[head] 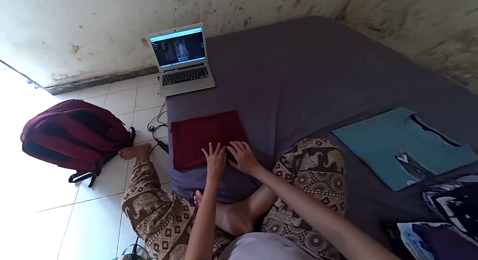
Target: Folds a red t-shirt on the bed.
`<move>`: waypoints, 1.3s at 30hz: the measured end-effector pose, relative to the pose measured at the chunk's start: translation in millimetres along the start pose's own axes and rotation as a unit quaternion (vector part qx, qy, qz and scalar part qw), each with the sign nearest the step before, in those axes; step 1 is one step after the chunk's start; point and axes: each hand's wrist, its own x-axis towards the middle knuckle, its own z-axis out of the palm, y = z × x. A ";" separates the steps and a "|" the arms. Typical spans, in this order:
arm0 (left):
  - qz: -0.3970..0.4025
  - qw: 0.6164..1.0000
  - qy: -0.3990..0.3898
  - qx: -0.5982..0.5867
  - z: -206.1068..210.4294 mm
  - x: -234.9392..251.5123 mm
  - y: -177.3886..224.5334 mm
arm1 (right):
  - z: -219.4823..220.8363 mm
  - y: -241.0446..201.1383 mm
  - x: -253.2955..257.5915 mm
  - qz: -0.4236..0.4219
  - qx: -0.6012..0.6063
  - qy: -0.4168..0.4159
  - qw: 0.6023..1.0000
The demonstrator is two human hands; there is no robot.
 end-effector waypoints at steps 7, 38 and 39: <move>-0.014 0.998 0.024 -0.057 -9.7 -0.2 -1.8 | -20.9 9.7 -2.8 0.171 -0.001 0.038 0.985; -0.178 0.966 0.087 -0.163 -52.2 -37.6 -4.8 | -53.8 60.3 80.4 0.494 0.500 -0.071 0.708; -0.192 0.955 0.075 -0.214 -51.3 -28.8 1.4 | -55.0 60.2 84.4 0.483 0.512 -0.078 0.706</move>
